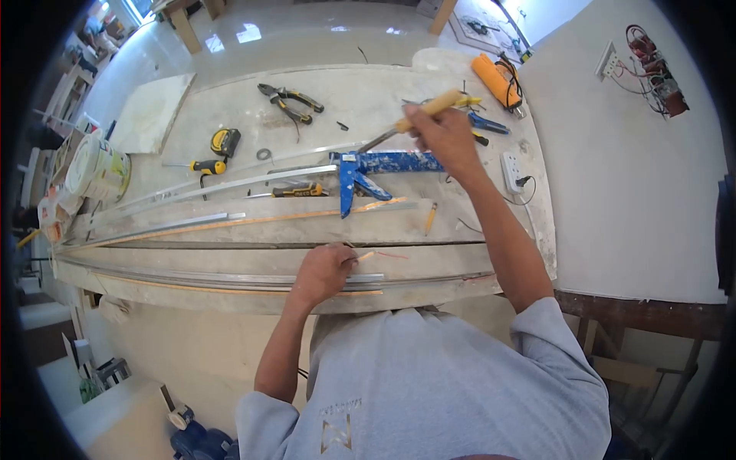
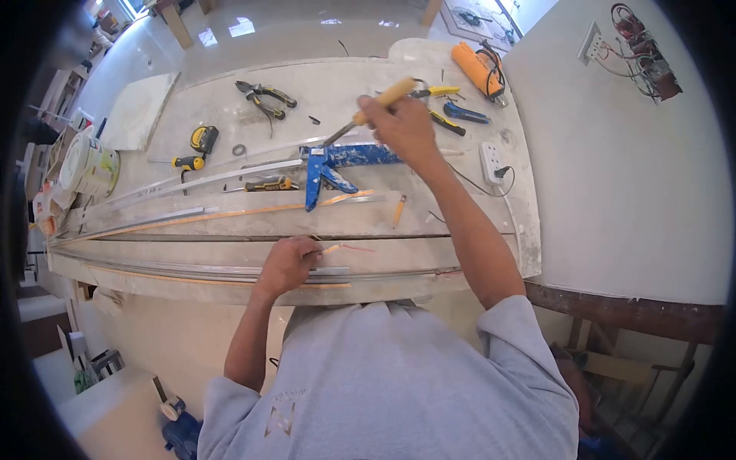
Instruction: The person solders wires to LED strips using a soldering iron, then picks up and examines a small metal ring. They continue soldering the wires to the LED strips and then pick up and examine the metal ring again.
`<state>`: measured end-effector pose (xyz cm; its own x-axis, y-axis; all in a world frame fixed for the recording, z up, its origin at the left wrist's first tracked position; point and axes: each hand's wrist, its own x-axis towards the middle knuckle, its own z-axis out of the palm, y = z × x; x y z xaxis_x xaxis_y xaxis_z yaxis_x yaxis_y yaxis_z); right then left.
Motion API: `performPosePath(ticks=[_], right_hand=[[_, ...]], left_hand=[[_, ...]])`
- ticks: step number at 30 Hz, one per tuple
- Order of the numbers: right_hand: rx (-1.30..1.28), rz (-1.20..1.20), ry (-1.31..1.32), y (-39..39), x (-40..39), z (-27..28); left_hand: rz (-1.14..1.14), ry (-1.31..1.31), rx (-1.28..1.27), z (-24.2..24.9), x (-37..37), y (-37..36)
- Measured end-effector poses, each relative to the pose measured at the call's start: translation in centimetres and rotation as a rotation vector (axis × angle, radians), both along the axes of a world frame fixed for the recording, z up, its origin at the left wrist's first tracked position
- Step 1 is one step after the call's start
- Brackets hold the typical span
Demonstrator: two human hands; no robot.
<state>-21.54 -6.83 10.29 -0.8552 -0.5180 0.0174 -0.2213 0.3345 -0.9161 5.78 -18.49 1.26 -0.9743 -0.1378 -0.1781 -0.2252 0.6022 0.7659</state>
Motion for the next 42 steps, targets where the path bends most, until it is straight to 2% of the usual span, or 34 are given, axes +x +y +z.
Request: performPosePath(ticks=[4,5,9,14,19,21,23,24,26,28,31,32,33,37,39,42], right_hand=[[0.261,0.070,0.077,-5.2,0.3,-0.5],[0.324,0.068,0.166,-6.4,-0.3,-1.7],[0.387,0.101,0.202,-8.9,-0.7,-2.4],[0.375,0.121,-0.056,-11.5,-1.6,-3.3],[0.405,0.131,-0.069,-12.2,-2.8,-4.0],[0.408,0.115,-0.108,-11.3,-2.9,-4.2],[0.447,0.157,-0.040,-9.0,-1.7,-3.5],[0.460,0.130,-0.077,-7.1,-0.3,-3.3],[0.364,0.172,0.108,-2.8,3.5,-1.8],[0.363,0.194,0.040,1.8,7.7,-0.8],[0.361,0.169,0.098,7.3,13.1,-3.1],[0.274,0.143,0.179,8.4,14.5,-4.0],[0.184,0.118,0.259,9.0,15.4,-4.7],[0.148,0.125,0.301,9.3,17.0,-6.7],[0.171,0.200,0.155,9.5,16.9,-7.2],[0.174,0.280,0.261,9.6,16.5,-7.4]], left_hand=[[-0.028,0.059,-0.014,-0.6,0.2,-0.2],[-0.021,0.050,-0.006,-0.4,0.2,-0.1],[-0.023,0.067,0.020,-0.4,0.3,-0.3],[-0.054,0.050,0.022,-0.8,0.2,-0.8],[-0.105,0.007,-0.010,-0.6,-0.2,-1.1],[-0.102,0.067,0.024,-1.1,-0.1,-1.2],[-0.116,0.066,0.056,-0.7,-0.3,-1.3],[-0.105,0.076,0.076,-0.6,-0.2,-1.3],[-0.087,0.101,0.118,-0.8,0.0,-1.0],[-0.050,0.124,0.191,-0.5,0.1,-1.2],[-0.053,0.103,0.231,-0.2,0.0,-1.2],[-0.050,0.099,0.236,-0.1,-0.1,-1.2],[-0.059,0.099,0.245,0.0,0.0,-1.2],[-0.115,0.055,0.283,0.0,0.2,-1.8],[-0.116,0.054,0.305,0.2,0.3,-1.9],[-0.136,0.012,0.342,0.3,0.3,-2.2]])
